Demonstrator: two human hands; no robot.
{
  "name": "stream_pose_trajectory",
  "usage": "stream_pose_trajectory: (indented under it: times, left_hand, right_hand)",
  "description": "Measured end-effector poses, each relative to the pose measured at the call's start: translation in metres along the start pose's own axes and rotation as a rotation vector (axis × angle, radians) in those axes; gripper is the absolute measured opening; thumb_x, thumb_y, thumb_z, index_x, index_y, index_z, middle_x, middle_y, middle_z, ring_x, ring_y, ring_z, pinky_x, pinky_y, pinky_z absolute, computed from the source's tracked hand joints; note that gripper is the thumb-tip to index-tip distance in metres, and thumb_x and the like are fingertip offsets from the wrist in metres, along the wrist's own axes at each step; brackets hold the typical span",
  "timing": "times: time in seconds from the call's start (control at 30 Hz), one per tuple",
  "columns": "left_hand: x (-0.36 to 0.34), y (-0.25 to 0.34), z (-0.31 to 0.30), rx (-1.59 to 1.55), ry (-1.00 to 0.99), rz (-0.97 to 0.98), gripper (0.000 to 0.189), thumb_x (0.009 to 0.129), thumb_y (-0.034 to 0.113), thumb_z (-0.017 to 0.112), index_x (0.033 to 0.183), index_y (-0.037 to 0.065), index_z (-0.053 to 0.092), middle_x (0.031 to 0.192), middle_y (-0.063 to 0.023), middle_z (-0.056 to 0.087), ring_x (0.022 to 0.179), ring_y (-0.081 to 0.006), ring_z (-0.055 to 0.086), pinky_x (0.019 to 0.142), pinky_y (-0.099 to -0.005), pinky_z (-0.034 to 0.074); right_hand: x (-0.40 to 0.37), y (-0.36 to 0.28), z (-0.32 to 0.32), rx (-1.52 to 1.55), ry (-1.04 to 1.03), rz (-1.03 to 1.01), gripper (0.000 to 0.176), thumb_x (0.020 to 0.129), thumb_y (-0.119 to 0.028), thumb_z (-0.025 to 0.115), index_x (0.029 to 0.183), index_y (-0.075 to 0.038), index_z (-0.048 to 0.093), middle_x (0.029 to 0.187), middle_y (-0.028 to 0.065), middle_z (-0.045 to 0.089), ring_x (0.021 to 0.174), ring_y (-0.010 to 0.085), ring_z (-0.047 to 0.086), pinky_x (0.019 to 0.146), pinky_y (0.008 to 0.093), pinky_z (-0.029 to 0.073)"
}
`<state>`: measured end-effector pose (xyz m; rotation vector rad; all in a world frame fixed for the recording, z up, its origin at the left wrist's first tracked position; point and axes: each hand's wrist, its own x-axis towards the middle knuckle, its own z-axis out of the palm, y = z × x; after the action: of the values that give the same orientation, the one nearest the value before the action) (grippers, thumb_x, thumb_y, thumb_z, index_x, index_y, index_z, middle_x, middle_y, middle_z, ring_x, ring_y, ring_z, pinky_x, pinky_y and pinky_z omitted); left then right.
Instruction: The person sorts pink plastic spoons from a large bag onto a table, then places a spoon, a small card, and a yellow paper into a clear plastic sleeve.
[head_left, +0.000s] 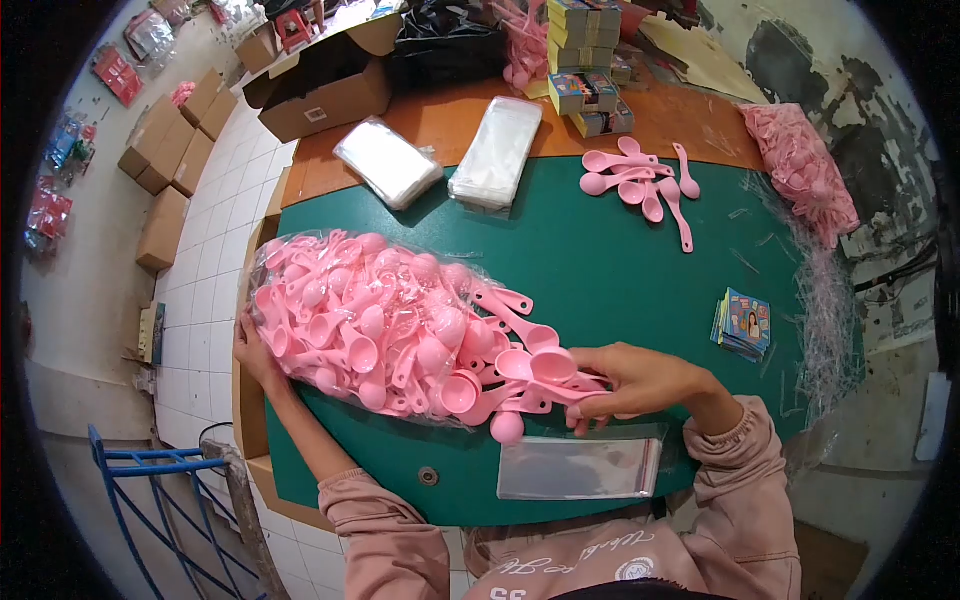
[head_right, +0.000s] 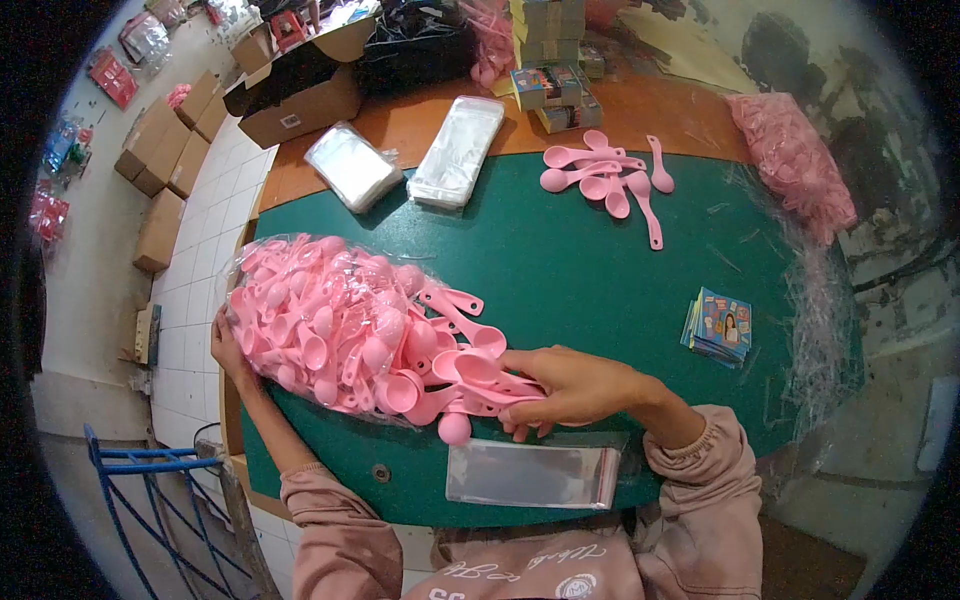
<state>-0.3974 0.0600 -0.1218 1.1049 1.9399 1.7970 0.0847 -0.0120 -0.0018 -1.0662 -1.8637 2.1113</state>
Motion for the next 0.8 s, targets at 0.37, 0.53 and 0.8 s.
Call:
stream_pose_trajectory:
  times: [0.37, 0.53, 0.8]
  left_hand:
    - [-0.002, 0.005, 0.000, 0.005, -0.002, -0.023, 0.027, 0.089, 0.020, 0.046, 0.099, -0.001, 0.060, 0.095, -0.0079, 0.060, 0.087, -0.0142, 0.054, 0.078, -0.0259, 0.043]
    - [-0.001, 0.005, 0.001, 0.019, -0.002, 0.007, 0.028, 0.089, 0.021, 0.046, 0.100, -0.002, 0.059, 0.097, -0.0086, 0.060, 0.089, -0.0144, 0.054, 0.079, -0.0259, 0.042]
    - [0.000, 0.005, 0.001, 0.048, 0.003, -0.004, 0.028, 0.089, 0.020, 0.046, 0.101, -0.002, 0.059, 0.097, -0.0090, 0.060, 0.088, -0.0144, 0.054, 0.079, -0.0260, 0.042]
  right_hand:
    - [-0.005, -0.005, 0.020, -0.507, 0.280, -0.136, 0.040, 0.071, -0.014, 0.059, 0.108, -0.008, 0.045, 0.082, 0.0197, 0.058, 0.073, 0.0380, 0.055, 0.060, 0.0432, 0.043]
    - [-0.004, -0.007, 0.012, -0.372, 0.316, -0.213, 0.041, 0.070, -0.017, 0.064, 0.106, -0.006, 0.047, 0.082, 0.0175, 0.058, 0.070, 0.0327, 0.059, 0.061, 0.0389, 0.044]
    - [-0.002, -0.002, 0.003, 0.517, 0.019, -0.081, 0.033, 0.082, -0.014, 0.055, 0.110, 0.002, 0.046, 0.096, 0.0087, 0.059, 0.075, 0.0119, 0.057, 0.061, 0.0238, 0.048]
